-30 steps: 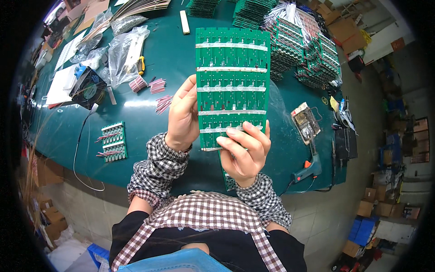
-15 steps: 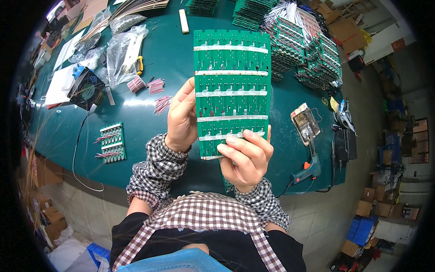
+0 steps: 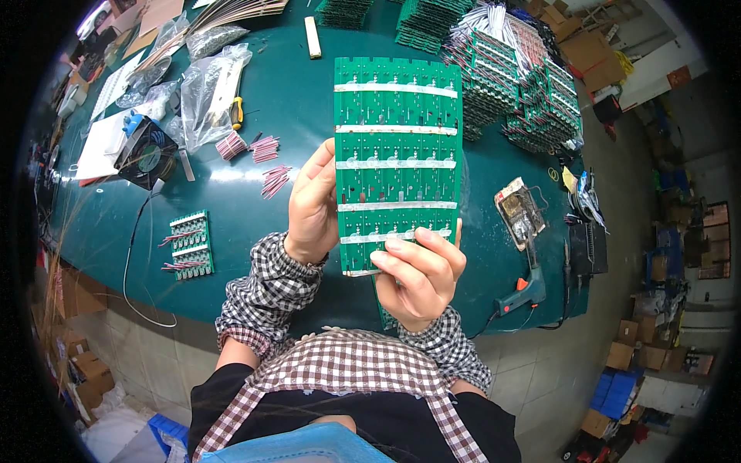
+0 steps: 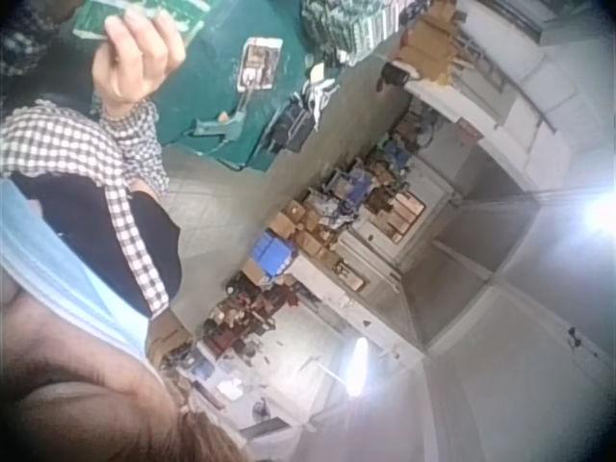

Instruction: The person uses a soldering iron to attach red and white wires to green circuit boards on a workbench. They handle the boards one by one, soldering the wire ends to specific points, then stack the finished boards. The person also removes protective plastic film from the boards and wipes the soldering iron tip on a sponge.

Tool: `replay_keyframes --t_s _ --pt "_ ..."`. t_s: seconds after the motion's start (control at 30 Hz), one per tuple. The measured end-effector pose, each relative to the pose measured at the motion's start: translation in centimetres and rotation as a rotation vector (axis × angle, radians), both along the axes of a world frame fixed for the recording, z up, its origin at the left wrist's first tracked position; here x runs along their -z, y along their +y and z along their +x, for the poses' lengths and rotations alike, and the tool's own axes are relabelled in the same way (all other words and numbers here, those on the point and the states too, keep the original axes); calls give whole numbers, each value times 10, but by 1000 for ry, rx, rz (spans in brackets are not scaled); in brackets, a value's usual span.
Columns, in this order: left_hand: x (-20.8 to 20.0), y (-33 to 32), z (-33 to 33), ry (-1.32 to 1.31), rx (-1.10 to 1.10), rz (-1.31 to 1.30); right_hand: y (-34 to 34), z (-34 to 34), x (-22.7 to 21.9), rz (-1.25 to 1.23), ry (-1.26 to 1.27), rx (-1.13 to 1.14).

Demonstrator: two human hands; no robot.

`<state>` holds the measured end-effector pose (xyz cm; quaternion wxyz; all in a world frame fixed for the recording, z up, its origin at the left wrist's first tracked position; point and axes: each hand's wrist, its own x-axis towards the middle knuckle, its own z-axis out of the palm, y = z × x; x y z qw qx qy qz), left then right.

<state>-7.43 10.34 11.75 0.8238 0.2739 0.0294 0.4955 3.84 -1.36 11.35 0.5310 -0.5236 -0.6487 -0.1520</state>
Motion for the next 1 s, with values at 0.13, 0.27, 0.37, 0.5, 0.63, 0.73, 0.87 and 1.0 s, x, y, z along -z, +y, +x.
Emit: replay_keyframes --t_s 0.13,0.27,0.37,0.5,0.63,0.73,0.87,1.0 --pt "3 -1 -2 -28 33 39 -3 -1 5 11 -18 5" --pt "-1 -2 -4 21 14 31 -3 -1 7 -9 7 -3" --pt "-4 -4 -5 20 3 41 -2 -1 7 2 3 -23" --pt "-5 -3 -7 4 39 45 -2 -1 10 15 9 -27" --pt "-3 -5 -8 30 28 55 -2 -3 14 44 -11 -13" --pt "-5 -3 -7 56 18 20 1 -2 12 39 -9 -15" --pt "0 -4 -8 40 23 48 0 -4 17 62 -7 -10" --pt "-2 -4 -7 49 3 15 1 -4 17 52 -1 -8"
